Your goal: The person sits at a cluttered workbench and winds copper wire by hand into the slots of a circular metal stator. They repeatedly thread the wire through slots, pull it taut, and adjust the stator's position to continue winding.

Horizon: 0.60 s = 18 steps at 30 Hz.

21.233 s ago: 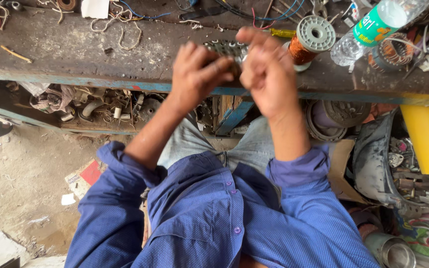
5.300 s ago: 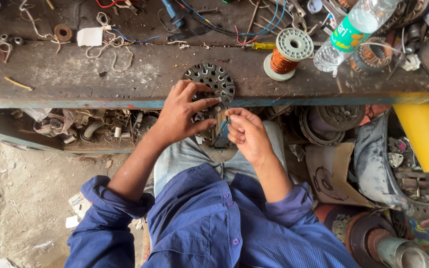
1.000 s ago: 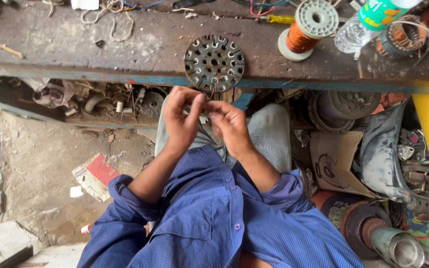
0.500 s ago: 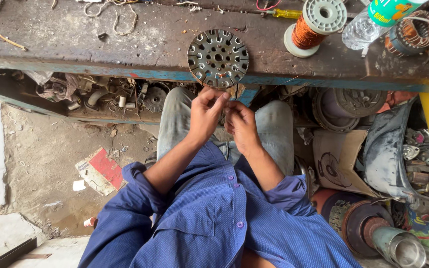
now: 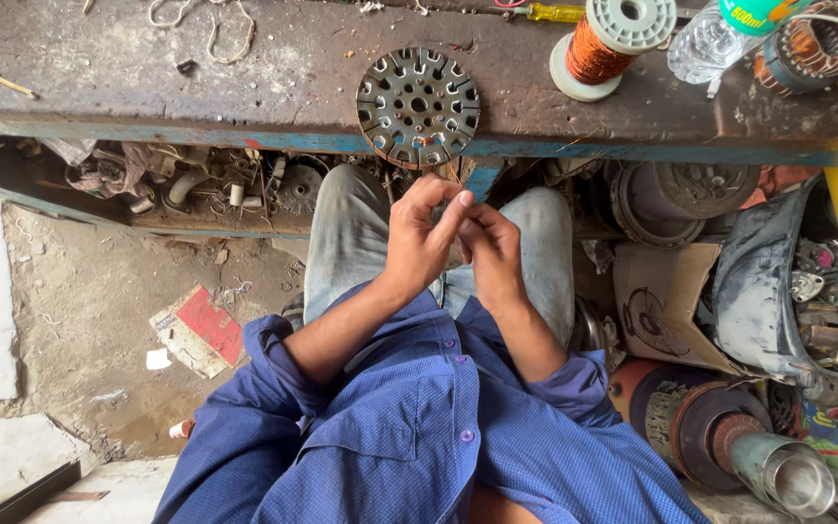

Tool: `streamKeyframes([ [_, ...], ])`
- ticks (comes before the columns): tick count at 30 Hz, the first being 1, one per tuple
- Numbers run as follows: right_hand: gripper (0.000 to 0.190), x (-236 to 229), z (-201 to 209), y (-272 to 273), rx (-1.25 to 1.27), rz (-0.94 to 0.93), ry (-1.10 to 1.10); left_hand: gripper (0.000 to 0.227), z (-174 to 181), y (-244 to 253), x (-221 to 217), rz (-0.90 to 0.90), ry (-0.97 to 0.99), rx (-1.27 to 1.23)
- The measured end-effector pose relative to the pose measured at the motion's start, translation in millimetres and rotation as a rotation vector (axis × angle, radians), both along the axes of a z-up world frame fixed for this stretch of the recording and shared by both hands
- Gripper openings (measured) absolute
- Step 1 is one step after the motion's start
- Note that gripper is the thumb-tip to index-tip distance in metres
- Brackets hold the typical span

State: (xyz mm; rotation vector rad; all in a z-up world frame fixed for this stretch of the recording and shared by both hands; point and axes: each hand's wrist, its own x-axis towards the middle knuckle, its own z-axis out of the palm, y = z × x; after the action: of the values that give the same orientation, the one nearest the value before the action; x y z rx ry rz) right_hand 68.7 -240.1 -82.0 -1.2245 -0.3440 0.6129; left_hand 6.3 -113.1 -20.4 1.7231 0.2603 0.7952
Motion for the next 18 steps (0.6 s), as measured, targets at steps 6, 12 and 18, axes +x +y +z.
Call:
streamKeyframes([
  [6,0.012,0,5,0,0.096,0.045,0.038,0.017,33,4,-3,-0.181,0.056,-0.609],
  [12,0.017,-7,5,3,0.041,0.082,0.012,0.018,27,21,-32,0.036,0.016,-0.127],
  [18,0.018,-4,-1,8,-0.026,0.095,0.001,0.03,-32,29,-49,0.087,0.019,-0.277],
])
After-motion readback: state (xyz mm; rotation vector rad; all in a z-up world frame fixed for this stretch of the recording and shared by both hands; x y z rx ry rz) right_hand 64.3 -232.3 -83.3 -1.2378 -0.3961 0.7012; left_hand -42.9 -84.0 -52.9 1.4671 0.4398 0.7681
